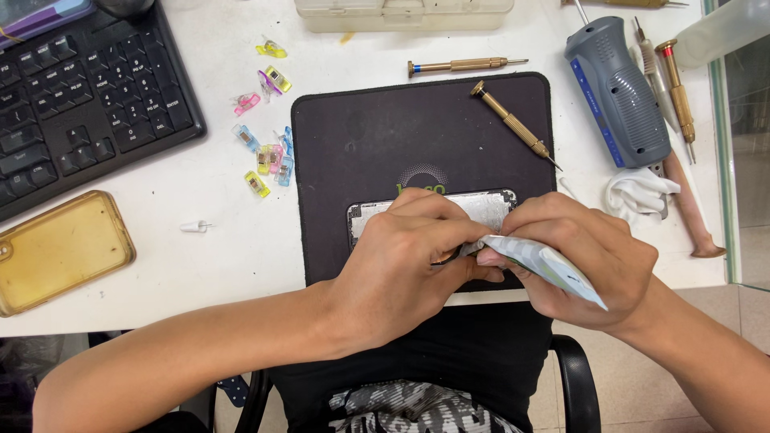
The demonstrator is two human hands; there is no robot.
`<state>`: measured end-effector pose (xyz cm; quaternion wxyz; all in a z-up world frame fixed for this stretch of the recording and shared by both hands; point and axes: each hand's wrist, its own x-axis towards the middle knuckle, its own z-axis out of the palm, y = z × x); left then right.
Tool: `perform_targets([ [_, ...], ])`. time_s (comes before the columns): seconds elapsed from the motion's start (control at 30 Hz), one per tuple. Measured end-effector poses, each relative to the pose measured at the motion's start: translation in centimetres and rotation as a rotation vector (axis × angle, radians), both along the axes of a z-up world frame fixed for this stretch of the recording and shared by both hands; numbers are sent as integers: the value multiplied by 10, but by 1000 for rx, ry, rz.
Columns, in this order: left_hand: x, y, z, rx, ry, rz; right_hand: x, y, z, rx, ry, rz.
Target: The person applies adhesive from a tube around the perimeter of a disassembled smartphone backplate. After capping the tube, they pick up a black phone back cover and align it onto the adhesive-coated frame.
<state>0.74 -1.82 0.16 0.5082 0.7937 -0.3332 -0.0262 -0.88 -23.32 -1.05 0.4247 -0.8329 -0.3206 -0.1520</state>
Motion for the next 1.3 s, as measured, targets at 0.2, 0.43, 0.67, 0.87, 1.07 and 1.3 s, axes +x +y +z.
perform_targets([
  [0.2,-4,5,-3,0,19,-12,-2,3,0,6,20,9],
  [0.43,-5,11,2,17,40,0,-3,10,0,28,16,33],
  [0.67,5,28,17,132,84,-93,-1,25,11,27,-23,-3],
  [0.87,0,74,33,156,-12,-6,2,47,14,32,17,-39],
  [1.07,-25,125,35,161,-132,381,8,49,14,-59,-23,-122],
  [1.3,-29,130,9,165,-322,379,21,52,26,-57,7,-114],
])
